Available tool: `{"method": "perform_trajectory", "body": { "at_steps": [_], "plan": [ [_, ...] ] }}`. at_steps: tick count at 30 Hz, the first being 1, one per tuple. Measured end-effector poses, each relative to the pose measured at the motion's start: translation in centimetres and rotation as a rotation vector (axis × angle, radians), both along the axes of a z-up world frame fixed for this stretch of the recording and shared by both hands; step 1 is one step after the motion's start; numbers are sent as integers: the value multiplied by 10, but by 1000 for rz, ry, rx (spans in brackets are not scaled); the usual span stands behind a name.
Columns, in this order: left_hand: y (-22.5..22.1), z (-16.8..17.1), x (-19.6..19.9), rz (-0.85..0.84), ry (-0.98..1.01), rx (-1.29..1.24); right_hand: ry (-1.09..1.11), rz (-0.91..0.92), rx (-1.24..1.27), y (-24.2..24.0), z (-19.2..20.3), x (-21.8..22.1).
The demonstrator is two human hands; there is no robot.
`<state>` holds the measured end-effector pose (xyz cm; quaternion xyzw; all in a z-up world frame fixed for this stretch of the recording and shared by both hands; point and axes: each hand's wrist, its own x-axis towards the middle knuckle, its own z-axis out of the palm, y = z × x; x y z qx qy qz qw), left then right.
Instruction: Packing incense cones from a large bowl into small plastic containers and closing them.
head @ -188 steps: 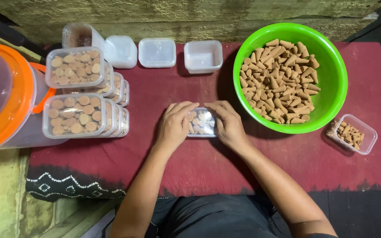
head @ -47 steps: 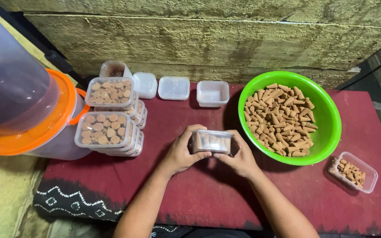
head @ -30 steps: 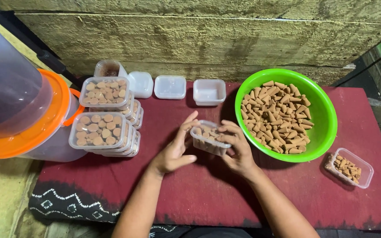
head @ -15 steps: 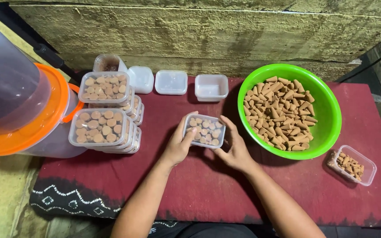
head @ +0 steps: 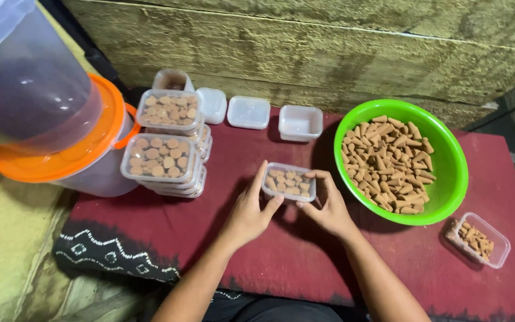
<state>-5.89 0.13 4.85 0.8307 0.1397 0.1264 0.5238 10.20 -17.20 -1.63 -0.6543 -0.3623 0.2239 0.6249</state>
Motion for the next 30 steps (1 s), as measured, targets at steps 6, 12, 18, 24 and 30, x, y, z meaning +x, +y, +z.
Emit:
{"method": "perform_trajectory", "body": {
  "at_steps": [6, 12, 18, 24, 30],
  "plan": [
    [0, 2, -73, 51, 157, 112, -309, 284, -157, 2, 59, -45],
    [10, 32, -141, 86, 147, 200, -238, 595, -296, 14, 99, -87],
    [40, 94, -162, 130, -32, 430, -352, 661, -135, 51, 156, -93],
    [81, 159, -142, 163, -245, 570, -577, 552, 77, 102, 207, -79],
    [150, 181, -100, 186, -299, 708, -880, 342, 225, 175, 222, -40]
  ]
}}
